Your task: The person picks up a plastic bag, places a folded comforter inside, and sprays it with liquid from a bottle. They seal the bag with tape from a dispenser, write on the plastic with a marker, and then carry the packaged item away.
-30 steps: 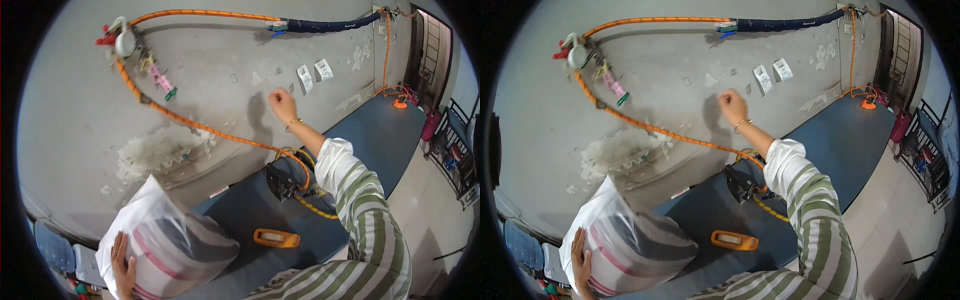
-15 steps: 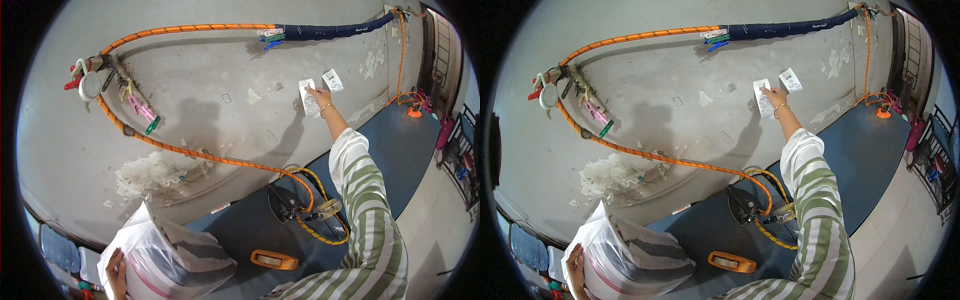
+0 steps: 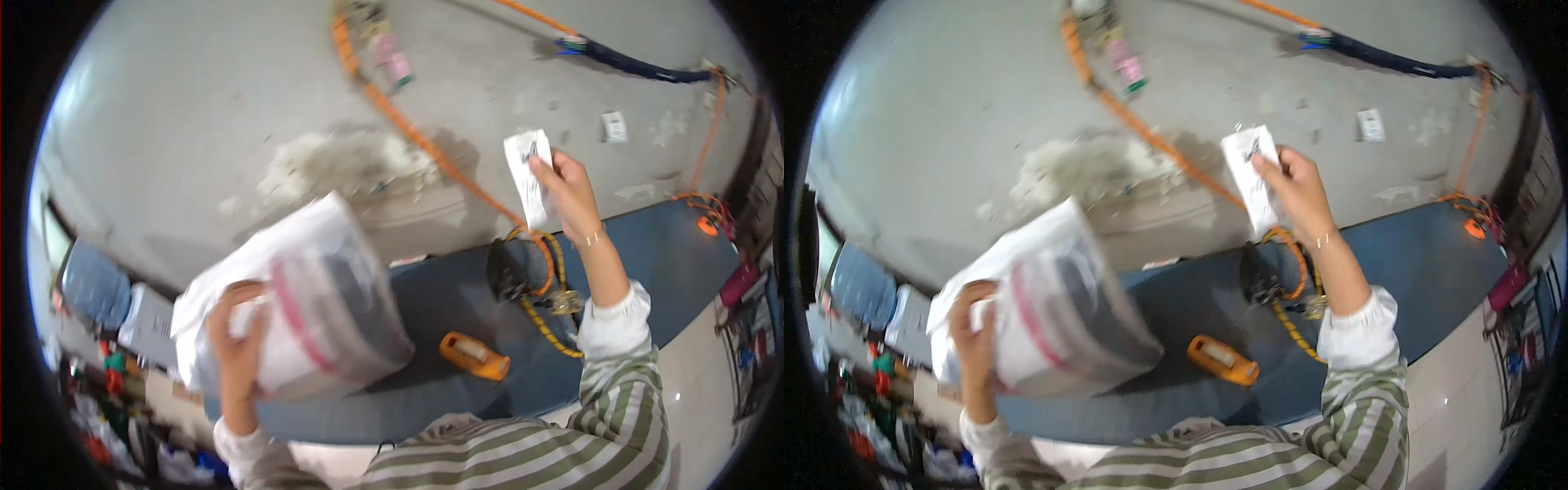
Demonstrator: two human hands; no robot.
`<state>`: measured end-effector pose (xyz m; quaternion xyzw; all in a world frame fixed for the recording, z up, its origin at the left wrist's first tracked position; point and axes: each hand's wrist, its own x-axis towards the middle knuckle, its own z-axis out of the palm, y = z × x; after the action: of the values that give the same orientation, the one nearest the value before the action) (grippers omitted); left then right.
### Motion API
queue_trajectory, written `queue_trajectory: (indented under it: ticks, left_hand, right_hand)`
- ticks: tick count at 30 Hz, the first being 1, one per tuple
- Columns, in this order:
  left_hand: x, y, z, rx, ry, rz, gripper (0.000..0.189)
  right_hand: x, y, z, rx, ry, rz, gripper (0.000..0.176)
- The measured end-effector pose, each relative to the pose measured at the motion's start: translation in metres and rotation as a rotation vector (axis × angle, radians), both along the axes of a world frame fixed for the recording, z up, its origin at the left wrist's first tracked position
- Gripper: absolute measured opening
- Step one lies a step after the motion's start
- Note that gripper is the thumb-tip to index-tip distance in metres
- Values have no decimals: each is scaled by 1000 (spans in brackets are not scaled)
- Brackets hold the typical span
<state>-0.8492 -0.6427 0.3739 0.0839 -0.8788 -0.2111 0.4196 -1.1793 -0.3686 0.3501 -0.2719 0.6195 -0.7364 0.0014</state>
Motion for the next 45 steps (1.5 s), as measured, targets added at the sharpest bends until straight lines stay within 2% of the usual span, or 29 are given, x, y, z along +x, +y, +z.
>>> queue_trajectory:
  ticks: [2, 3, 5, 6, 7, 8, 9, 12, 13, 17, 20, 22, 28, 30, 32, 35, 38, 41, 44, 45]
  left_hand:
    - [3, 22, -9, -64, -86, -288, 21]
    - [6, 32, -14, -91, -196, -423, 23]
    - [10, 44, -26, -327, -132, -564, 27]
    - [15, 40, -29, -350, -130, -468, 27]
    - [21, 36, -32, -372, -131, -382, 27]
    - [27, 28, -35, -397, -131, -305, 27]
    - [32, 16, -37, -401, -234, -200, 28]
    - [25, -5, -47, -392, -199, -149, 32]
    - [26, -7, -48, -416, -227, -121, 40]
    - [19, -12, -49, -504, -264, -38, 44]
    - [15, -10, -46, -482, -273, -59, 44]
    - [11, -6, -44, -464, -275, -55, 42]
    - [-2, 11, -42, -407, -291, 81, 35]
    - [-4, 11, -47, -385, -288, 120, 33]
    - [-5, 8, -50, -391, -309, 137, 34]
    - [-7, 13, -52, -367, -307, 170, 35]
    - [-12, 19, -57, -345, -298, 241, 35]
    - [-11, 17, -61, -387, -308, 274, 34]
    - [-15, 21, -60, -352, -281, 272, 34]
    - [-12, 15, -66, -295, -249, 279, 34]
  right_hand:
    - [81, -36, -12, 22, -97, 231, 16]
    - [120, -56, -16, -46, -105, 373, 14]
    - [180, -97, -23, -63, -94, 444, 26]
    - [198, -121, -31, -135, -5, 422, 31]
    - [207, -142, -40, -39, 75, 375, 33]
    - [222, -163, -39, -111, 41, 368, 34]
    - [227, -181, -42, -82, 101, 329, 34]
    - [222, -202, -53, 39, 206, 229, 32]
    - [219, -204, -54, 86, 237, 199, 31]
    - [214, -171, -35, 247, 404, 110, 31]
    - [175, -128, -33, 255, 298, 85, 31]
    - [124, -91, -36, 256, 263, -43, 25]
    - [-121, 52, -51, 306, 301, -529, 25]
    - [-205, 103, -52, 321, 391, -691, 25]
    - [-268, 143, -51, 350, 342, -873, 36]
    - [-359, 186, -59, 471, 259, -996, 48]
    - [-412, 191, -60, 486, 179, -1029, 62]
    - [-432, 185, -58, 393, 48, -901, 49]
    - [-434, 190, -50, 442, 26, -617, 32]
    - [-428, 187, -48, 363, -2, -605, 26]
